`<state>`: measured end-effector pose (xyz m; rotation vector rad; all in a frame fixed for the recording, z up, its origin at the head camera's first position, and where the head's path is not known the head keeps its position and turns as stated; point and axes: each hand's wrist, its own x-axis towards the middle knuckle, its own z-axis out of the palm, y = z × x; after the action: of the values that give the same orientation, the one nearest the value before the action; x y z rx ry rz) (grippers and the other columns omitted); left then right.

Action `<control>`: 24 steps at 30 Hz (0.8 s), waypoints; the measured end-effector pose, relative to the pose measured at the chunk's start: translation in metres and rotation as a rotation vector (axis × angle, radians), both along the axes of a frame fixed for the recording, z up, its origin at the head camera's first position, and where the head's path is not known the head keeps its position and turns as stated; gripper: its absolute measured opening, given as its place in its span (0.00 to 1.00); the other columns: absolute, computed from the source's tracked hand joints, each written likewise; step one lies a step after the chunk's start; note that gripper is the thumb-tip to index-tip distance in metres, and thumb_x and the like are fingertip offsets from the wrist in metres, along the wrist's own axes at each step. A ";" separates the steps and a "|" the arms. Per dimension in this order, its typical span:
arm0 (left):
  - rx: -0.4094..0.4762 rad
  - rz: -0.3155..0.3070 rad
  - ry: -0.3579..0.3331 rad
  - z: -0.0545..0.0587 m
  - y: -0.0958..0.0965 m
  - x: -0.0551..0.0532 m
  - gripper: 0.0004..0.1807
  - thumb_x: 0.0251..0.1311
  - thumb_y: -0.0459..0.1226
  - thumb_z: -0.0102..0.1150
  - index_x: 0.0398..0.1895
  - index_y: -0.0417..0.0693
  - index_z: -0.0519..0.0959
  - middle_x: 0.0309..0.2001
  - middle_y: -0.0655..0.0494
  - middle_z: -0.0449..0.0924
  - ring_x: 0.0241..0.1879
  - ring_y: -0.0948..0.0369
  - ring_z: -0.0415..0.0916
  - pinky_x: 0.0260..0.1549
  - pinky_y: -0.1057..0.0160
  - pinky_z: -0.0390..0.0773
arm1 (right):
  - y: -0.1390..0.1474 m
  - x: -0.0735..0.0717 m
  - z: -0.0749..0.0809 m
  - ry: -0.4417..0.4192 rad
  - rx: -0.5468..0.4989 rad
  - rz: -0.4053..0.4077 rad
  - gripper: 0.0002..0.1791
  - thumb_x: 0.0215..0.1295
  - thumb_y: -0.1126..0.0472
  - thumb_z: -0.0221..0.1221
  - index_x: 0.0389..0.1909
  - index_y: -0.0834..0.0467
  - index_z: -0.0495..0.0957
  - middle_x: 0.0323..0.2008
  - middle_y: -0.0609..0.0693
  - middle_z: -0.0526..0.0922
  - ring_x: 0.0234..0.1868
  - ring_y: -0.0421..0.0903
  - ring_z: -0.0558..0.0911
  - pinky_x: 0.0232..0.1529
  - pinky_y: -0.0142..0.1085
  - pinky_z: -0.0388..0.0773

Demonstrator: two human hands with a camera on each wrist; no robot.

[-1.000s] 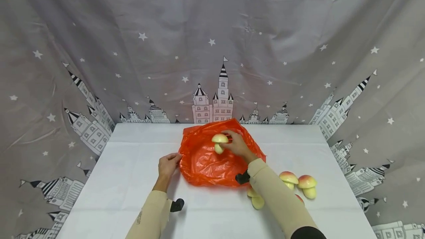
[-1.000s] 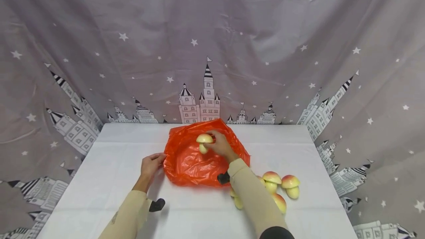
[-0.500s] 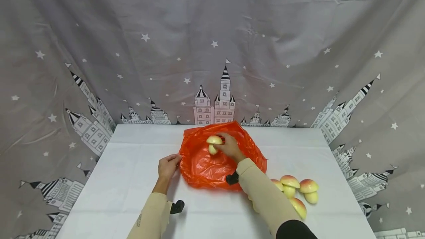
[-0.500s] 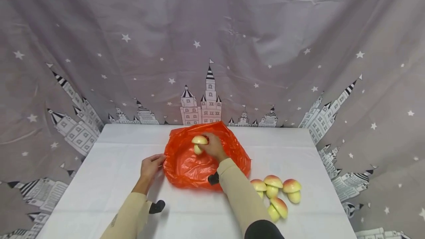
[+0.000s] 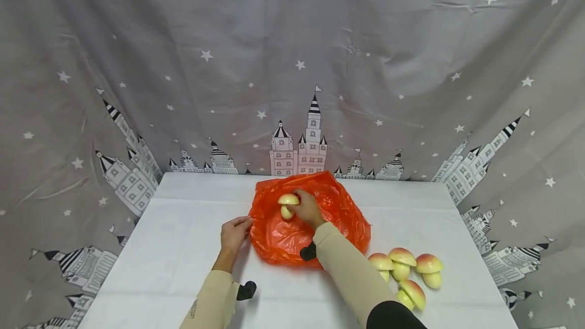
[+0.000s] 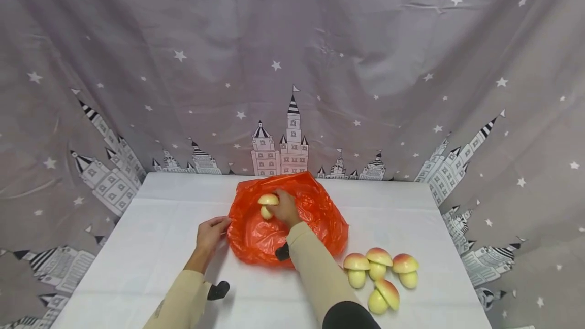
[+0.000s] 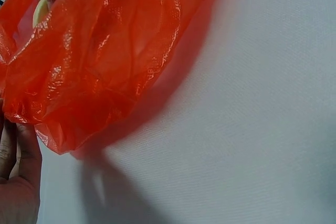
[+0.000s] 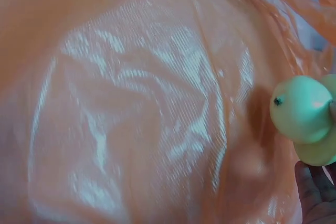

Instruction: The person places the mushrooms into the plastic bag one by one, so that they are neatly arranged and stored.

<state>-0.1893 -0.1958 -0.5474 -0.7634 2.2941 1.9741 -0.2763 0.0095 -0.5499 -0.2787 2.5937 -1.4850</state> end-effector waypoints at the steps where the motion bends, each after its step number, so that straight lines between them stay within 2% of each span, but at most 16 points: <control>1: 0.003 -0.003 0.000 -0.001 0.000 0.000 0.16 0.67 0.37 0.56 0.50 0.33 0.80 0.47 0.39 0.80 0.40 0.56 0.79 0.43 0.63 0.81 | -0.002 0.001 -0.001 0.006 0.004 -0.008 0.25 0.61 0.64 0.64 0.59 0.61 0.73 0.54 0.57 0.78 0.51 0.54 0.76 0.58 0.48 0.73; 8: 0.003 0.004 -0.003 -0.002 -0.001 0.000 0.15 0.66 0.37 0.56 0.49 0.34 0.80 0.47 0.40 0.80 0.40 0.57 0.78 0.42 0.64 0.81 | -0.016 0.004 -0.004 0.019 0.036 -0.063 0.23 0.61 0.64 0.65 0.58 0.60 0.75 0.52 0.57 0.80 0.50 0.54 0.76 0.57 0.48 0.73; 15: 0.012 0.013 -0.002 -0.001 0.000 0.000 0.16 0.66 0.38 0.57 0.48 0.34 0.81 0.46 0.41 0.80 0.40 0.57 0.78 0.44 0.61 0.81 | -0.022 0.000 -0.007 -0.006 -0.027 -0.104 0.24 0.63 0.66 0.62 0.60 0.65 0.72 0.53 0.59 0.78 0.49 0.55 0.77 0.55 0.49 0.75; 24: 0.011 0.006 0.022 0.000 0.001 0.002 0.16 0.66 0.38 0.56 0.47 0.33 0.81 0.45 0.41 0.81 0.39 0.59 0.78 0.41 0.63 0.80 | -0.024 -0.004 -0.009 0.006 -0.009 -0.124 0.22 0.62 0.68 0.62 0.57 0.65 0.74 0.54 0.61 0.78 0.55 0.57 0.76 0.57 0.49 0.73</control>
<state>-0.1871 -0.1945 -0.5473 -0.7518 2.2934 2.0061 -0.2800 -0.0146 -0.5593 -0.1252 2.6533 -1.5368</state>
